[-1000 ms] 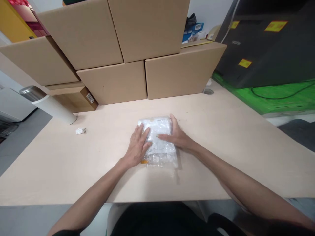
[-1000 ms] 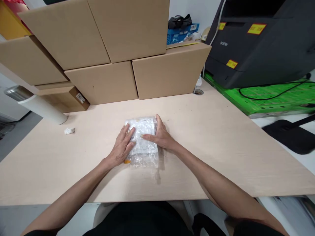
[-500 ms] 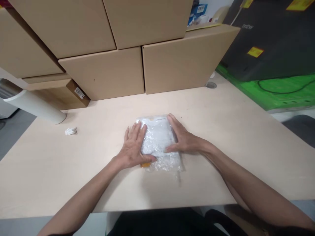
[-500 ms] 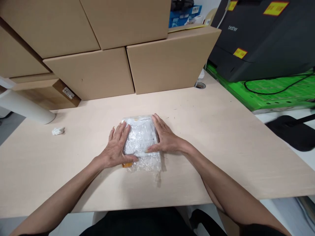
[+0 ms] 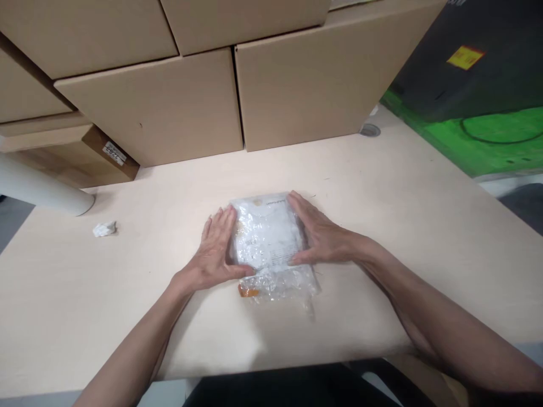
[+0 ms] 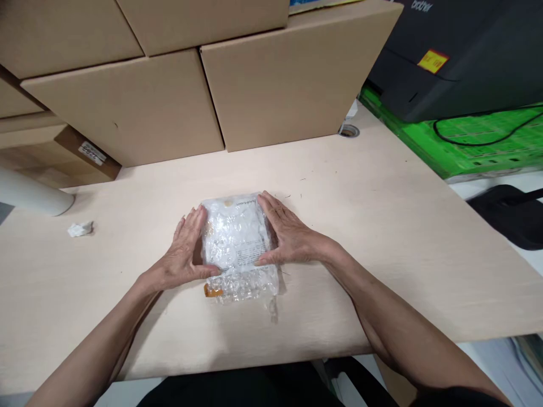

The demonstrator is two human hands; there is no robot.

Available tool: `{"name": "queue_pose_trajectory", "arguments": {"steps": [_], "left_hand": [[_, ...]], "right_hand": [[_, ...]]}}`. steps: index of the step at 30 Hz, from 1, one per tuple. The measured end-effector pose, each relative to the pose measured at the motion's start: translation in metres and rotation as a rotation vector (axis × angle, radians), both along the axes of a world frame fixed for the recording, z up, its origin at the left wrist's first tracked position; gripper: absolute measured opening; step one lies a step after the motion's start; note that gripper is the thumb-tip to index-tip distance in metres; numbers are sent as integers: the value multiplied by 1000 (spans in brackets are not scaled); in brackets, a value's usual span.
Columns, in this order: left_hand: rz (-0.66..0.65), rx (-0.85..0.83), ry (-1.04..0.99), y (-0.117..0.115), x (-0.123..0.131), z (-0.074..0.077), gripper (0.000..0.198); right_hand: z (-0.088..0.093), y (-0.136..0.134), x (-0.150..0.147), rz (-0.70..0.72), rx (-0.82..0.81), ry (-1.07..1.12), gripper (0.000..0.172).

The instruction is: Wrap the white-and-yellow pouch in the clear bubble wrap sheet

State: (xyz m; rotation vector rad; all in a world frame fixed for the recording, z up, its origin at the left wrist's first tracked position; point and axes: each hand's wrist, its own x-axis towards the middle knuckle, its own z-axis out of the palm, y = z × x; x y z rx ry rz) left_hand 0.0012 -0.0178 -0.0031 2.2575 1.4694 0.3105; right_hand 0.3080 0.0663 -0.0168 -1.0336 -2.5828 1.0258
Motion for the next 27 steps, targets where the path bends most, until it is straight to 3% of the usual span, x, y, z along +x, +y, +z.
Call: {"name": "queue_pose_trajectory", "arguments": {"steps": [2,8,13,18,21,27], "left_hand": [[0,17,43,3,-1,-1,131],[13,59,73,5,0,0,130],[8,75,70,3,2,1,123],[-40,16,90,4,-1,1,127],[-63,-42,103,6,-3,4,136],[-84,-110,137,10,-7,4,136]], "right_hand": [[-1,2,0,18,-3,-6,138],[9,-3,-3,-18,28,-44,140],[16,-11,-6,77,115,17,116],[6,-12,-4,107,65,6,125],[0,-13,-1,130,90,-31,126],[-6,-12,1,172,161,-61,124]]}}
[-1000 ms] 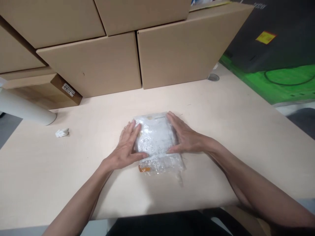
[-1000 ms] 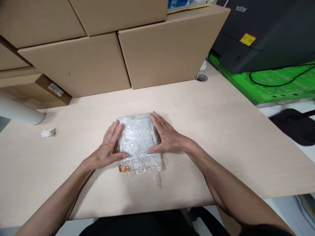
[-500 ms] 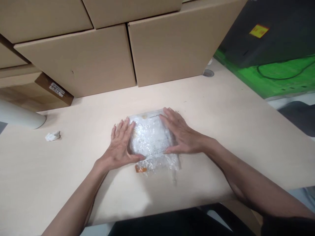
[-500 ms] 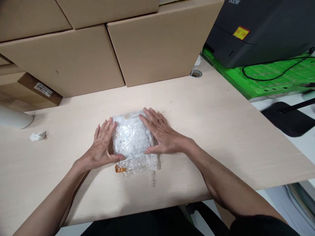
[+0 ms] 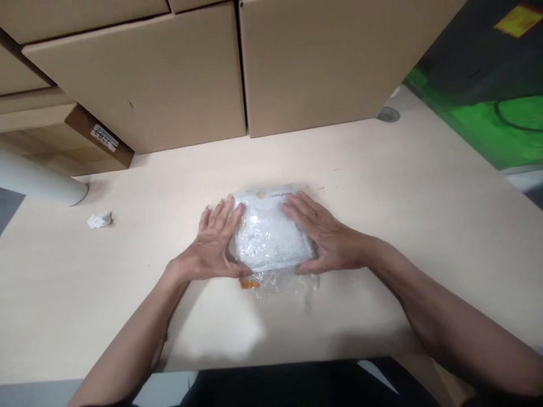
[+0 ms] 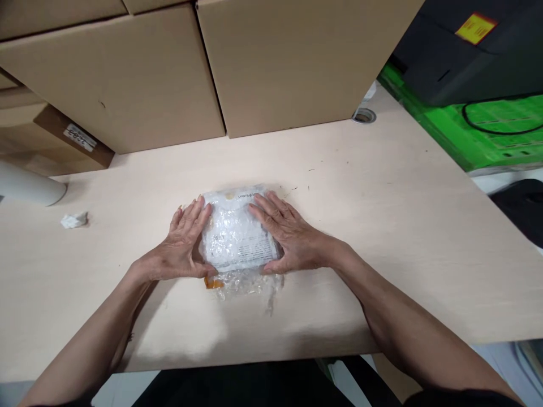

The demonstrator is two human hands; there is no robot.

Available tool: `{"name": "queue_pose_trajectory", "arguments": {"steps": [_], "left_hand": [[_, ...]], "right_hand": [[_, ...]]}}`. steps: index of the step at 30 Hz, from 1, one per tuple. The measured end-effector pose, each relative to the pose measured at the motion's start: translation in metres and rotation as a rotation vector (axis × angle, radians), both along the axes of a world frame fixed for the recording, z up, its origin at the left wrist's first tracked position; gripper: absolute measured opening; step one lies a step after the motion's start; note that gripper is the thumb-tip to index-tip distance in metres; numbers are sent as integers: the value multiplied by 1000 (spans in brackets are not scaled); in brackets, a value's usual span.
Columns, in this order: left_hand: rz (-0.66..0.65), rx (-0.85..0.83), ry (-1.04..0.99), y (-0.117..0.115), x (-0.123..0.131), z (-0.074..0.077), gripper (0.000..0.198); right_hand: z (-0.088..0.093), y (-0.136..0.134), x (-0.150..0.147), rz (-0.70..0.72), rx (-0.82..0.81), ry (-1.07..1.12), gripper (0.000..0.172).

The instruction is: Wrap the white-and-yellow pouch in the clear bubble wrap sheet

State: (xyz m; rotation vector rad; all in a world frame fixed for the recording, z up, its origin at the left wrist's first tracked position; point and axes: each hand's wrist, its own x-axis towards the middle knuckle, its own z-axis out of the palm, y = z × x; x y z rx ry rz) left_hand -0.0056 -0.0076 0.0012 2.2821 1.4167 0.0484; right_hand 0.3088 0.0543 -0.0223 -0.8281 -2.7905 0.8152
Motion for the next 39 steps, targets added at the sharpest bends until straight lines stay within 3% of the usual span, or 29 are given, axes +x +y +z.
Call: {"name": "queue_pose_trajectory", "arguments": {"steps": [10,17,20,26,30,39], "left_hand": [[33,25,-1,-3,2,0,141],[12,67,-70,-3,-2,0,128],[52,162,-107,-9,8,-2,121],[185,254,-60,-20,39,-11,138],[159,287,-2,-21,41,-13,132],[77,161,70,-15,27,-4,132]], "right_hand": [[11,4,3,74,-42,6,122],[14,3,3,57,-61,11,118],[19,0,3,49,-62,15,115],[18,-9,-4,3,-83,13,117],[12,-13,-13,-69,-26,-3,123],[23,-2,1,15,-120,-60,116]]}}
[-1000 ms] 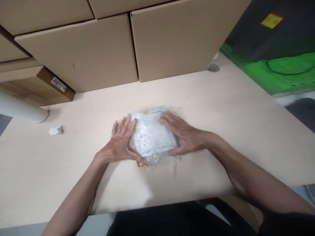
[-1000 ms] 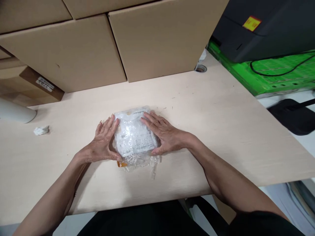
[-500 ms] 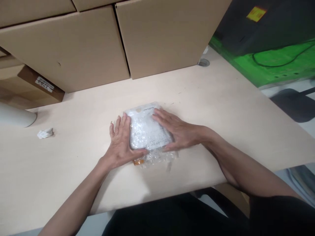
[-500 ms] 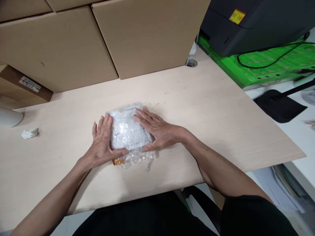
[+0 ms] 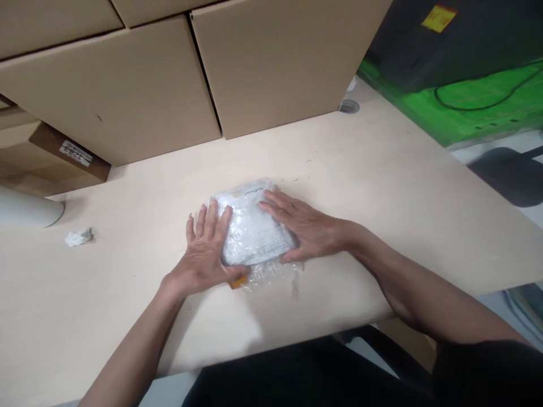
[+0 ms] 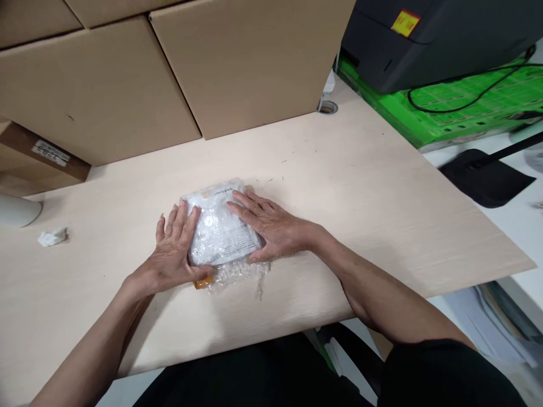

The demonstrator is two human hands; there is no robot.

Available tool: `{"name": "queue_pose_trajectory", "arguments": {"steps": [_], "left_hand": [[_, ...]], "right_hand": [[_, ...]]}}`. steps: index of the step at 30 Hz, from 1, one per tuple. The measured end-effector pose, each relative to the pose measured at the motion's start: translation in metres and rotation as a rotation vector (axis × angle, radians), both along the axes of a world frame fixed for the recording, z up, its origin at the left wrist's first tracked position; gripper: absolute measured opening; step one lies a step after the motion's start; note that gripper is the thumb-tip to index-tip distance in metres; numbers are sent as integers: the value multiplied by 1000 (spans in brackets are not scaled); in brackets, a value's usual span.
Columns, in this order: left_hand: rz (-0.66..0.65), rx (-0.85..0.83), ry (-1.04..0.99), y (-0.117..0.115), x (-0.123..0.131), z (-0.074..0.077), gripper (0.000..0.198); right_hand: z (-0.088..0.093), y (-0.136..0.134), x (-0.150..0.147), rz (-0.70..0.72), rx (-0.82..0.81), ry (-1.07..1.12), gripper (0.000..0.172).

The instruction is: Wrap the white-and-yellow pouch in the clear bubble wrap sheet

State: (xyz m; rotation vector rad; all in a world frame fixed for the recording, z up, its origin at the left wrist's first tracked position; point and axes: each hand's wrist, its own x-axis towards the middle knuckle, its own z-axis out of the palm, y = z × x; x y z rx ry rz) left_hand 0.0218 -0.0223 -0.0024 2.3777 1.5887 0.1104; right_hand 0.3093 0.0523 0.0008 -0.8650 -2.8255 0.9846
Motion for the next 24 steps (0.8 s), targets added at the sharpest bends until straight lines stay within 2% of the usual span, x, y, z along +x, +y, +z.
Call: {"name": "queue_pose_trajectory", "arguments": {"steps": [6,8,10,11,13,15,16,19,24], "left_hand": [[25,-53,-81,2,-2,-1,133],[38,-51,-185,0,-5,0,136],[95,-4,-356,-2,-9,4,132],[165,53,-455,-3,-12,6,123],[375,160,-620,-5,-14,10,93],[539,119,-716,-5,-14,13,62],[572,47,-749,-5,-13,14,54],[547,-157,-850,-4,-9,14,48],[567,-179,-981,-8,-4,16,44]], "right_hand": [[4,3,-2,-23,-66,52,116],[8,5,-2,-29,-130,126,116],[13,7,-1,-106,-195,265,109],[14,7,-1,-186,-210,363,102],[15,7,-1,-387,-224,556,76],[14,6,-3,-537,-282,653,49],[13,5,-4,-569,-336,654,44],[10,1,-8,-560,-462,592,42],[16,-6,-13,-454,-418,635,34]]}}
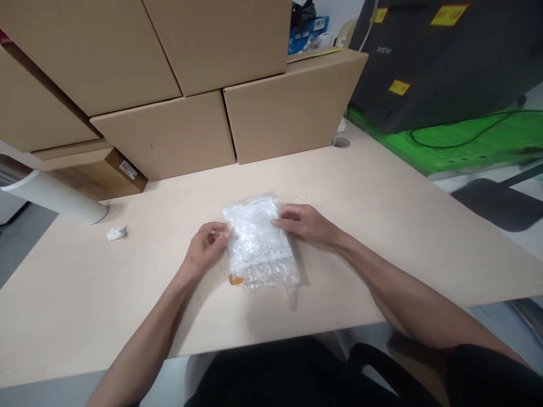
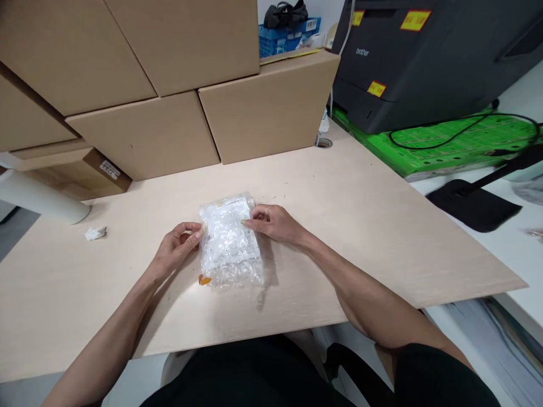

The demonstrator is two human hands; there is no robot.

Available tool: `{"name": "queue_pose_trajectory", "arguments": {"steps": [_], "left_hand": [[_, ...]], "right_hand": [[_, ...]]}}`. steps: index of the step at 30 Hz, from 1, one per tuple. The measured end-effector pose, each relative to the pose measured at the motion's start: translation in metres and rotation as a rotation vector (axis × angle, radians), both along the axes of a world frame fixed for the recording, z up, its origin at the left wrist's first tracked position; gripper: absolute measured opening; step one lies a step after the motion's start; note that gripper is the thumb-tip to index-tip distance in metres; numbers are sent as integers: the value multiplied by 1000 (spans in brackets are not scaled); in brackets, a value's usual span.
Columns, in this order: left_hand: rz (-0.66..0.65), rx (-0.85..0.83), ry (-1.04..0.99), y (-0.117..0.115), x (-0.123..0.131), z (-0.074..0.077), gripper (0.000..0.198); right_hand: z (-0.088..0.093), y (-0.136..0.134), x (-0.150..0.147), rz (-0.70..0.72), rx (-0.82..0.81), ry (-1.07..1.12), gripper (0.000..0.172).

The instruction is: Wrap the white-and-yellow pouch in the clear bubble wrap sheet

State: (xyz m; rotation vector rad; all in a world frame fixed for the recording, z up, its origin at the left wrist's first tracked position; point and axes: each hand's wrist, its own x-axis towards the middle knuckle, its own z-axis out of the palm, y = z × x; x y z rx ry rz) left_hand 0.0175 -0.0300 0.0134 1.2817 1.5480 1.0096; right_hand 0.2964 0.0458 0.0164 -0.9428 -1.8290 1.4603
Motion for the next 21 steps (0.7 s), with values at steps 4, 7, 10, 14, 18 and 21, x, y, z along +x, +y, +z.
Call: {"name": "queue_pose_trajectory", "arguments": {"steps": [4,7,10,14,18,21], "left_hand": [[5,95,-200,-5,0,4,39],[134,138,-422,-3,0,4,44],[129,61,-443,-1,-1,4,40],[26,11,-258,-4,-4,11,53],[22,50,-32,-8,-13,17,50],[-27,71,-188,-8,-14,18,53]], "right_hand": [[5,-5,-3,-51,15,105,27],[5,-8,-3,-72,-18,211,25],[6,-8,-3,-10,-31,262,26],[9,-9,-1,89,-14,219,31],[11,-10,0,176,29,205,28],[13,-11,3,231,38,216,23]]}}
